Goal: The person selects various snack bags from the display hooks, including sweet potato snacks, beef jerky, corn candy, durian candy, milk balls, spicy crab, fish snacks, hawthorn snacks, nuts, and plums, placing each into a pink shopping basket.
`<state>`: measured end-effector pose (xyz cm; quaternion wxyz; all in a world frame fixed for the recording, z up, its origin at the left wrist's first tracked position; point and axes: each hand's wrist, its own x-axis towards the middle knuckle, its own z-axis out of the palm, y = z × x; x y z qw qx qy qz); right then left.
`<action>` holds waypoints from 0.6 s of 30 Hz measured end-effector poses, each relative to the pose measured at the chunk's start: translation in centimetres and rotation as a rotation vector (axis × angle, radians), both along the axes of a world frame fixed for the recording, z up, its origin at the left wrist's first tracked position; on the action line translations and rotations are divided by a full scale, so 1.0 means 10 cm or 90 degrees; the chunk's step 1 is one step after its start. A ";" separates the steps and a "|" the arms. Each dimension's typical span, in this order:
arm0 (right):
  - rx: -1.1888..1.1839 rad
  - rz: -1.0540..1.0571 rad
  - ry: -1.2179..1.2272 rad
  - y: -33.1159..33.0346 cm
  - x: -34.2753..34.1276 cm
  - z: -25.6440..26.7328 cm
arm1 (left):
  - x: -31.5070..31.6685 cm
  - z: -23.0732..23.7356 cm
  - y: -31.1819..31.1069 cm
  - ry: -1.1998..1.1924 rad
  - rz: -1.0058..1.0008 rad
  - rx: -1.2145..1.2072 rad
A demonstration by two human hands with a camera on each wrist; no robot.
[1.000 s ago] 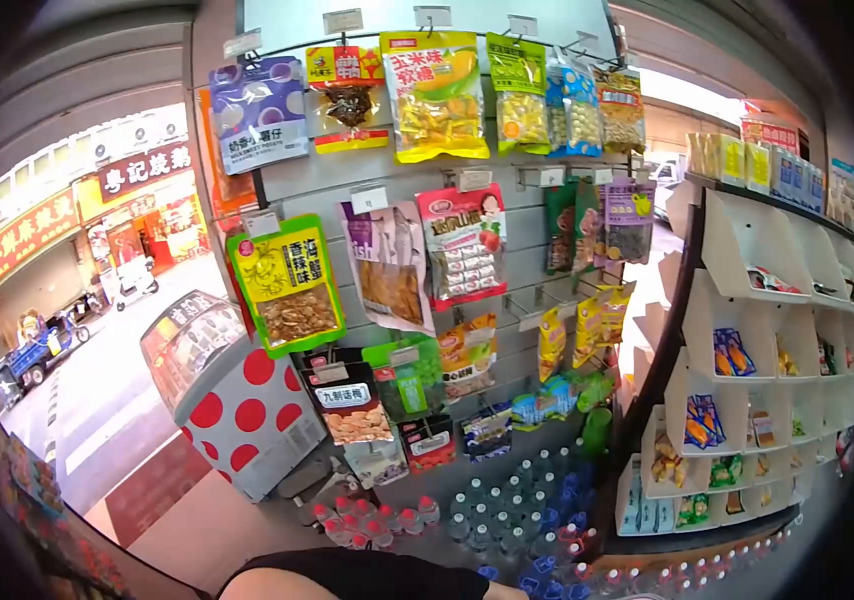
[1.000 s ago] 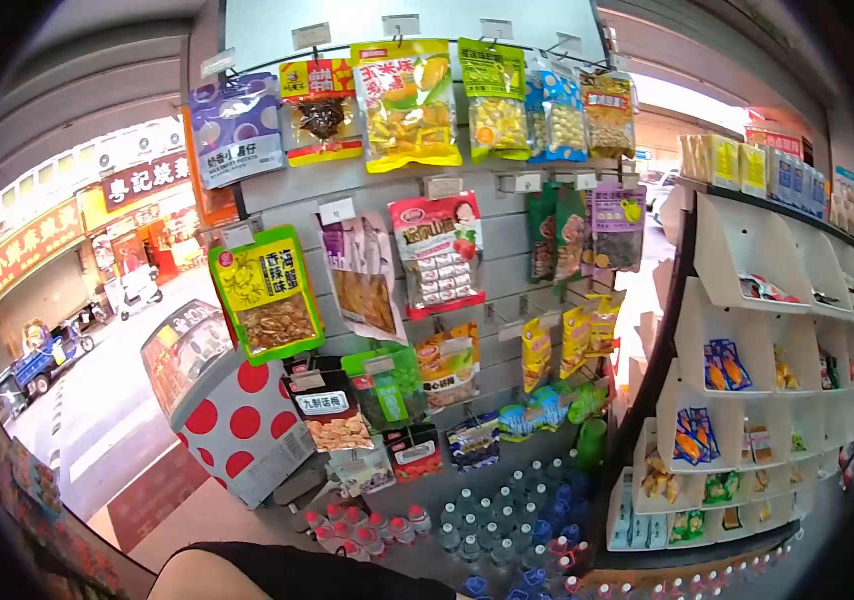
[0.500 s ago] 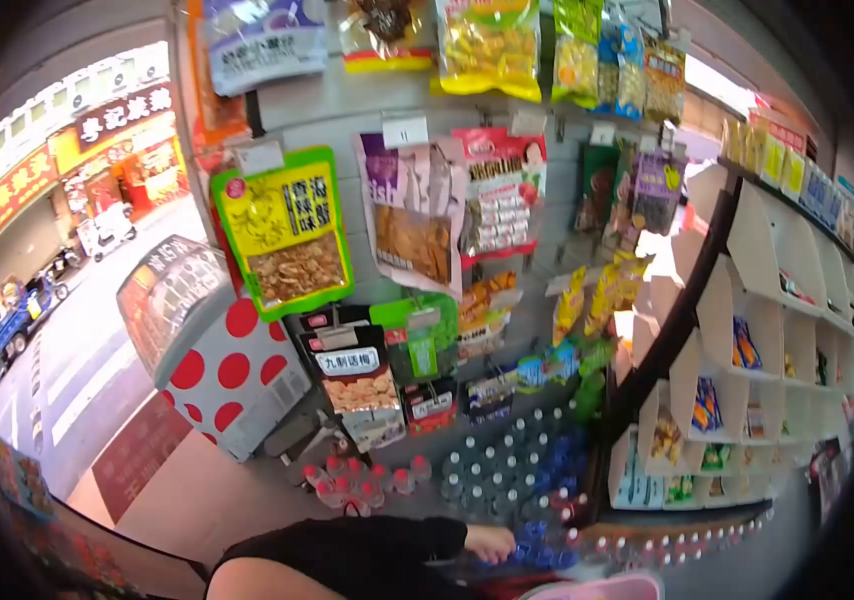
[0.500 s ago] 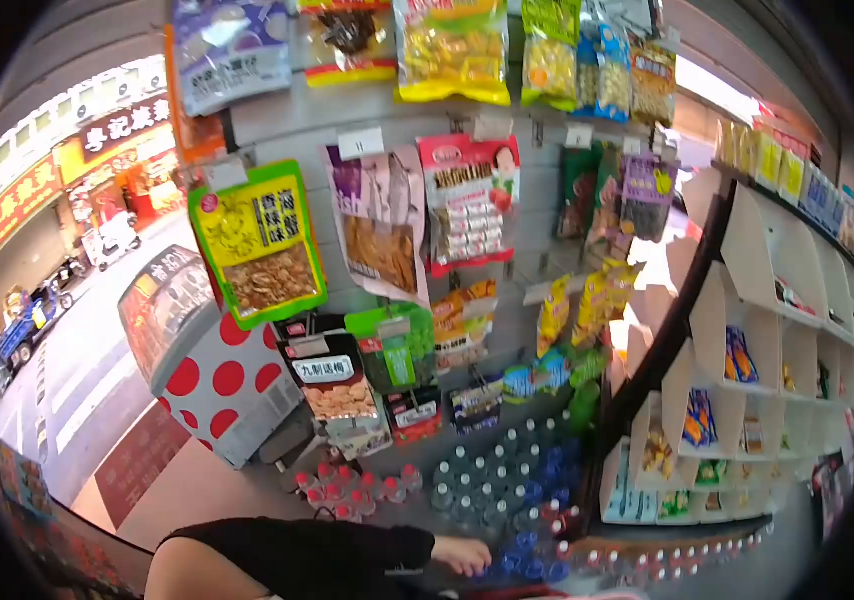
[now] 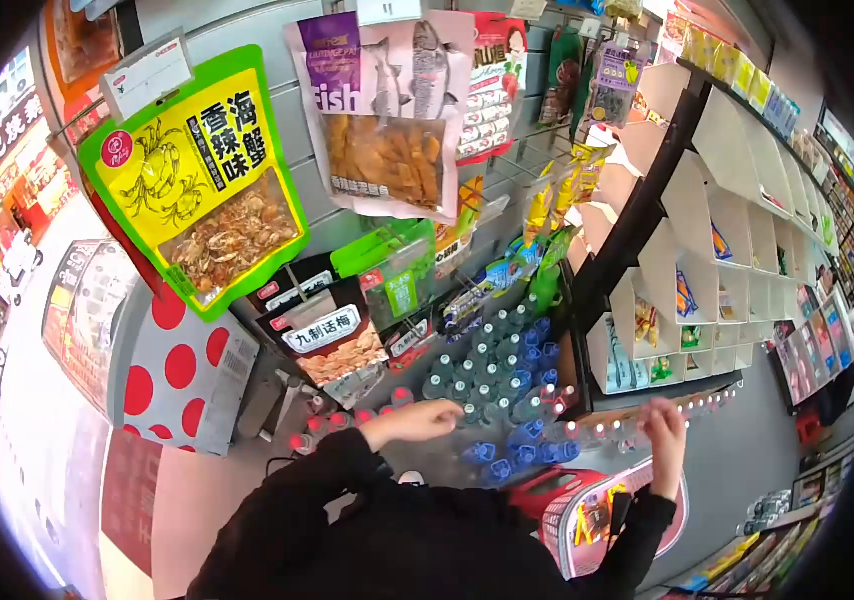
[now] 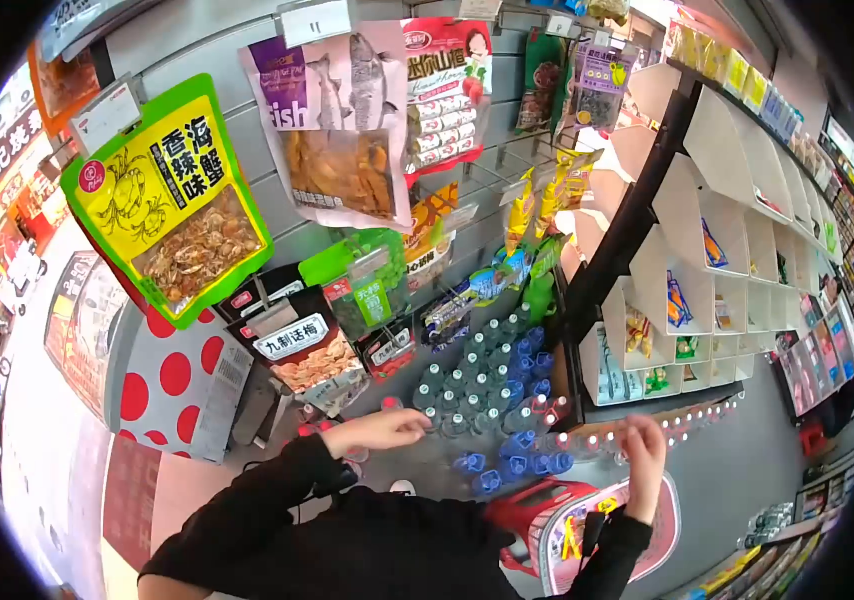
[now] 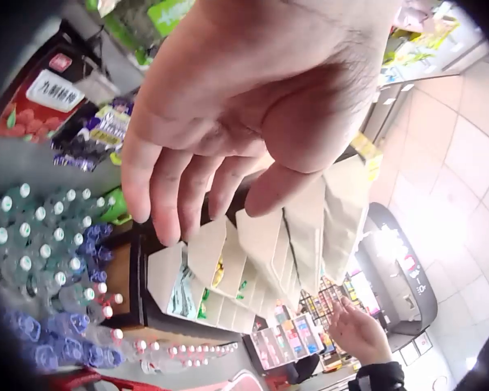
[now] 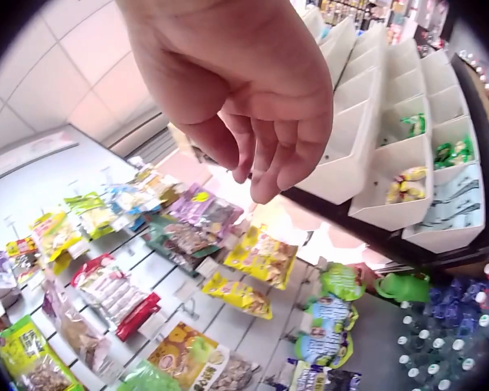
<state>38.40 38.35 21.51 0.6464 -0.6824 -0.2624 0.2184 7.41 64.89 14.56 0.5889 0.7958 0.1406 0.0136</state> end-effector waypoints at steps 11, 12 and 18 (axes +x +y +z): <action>0.090 0.270 -0.200 1.30 -0.32 1.89 | -1.12 1.85 0.20 0.015 -0.255 0.402; 0.095 0.288 -0.239 1.39 -0.29 2.03 | -1.10 2.02 0.23 0.013 -0.246 0.416; 0.187 0.418 -0.353 1.77 -0.30 2.72 | -0.77 2.87 0.20 -0.044 -0.166 0.585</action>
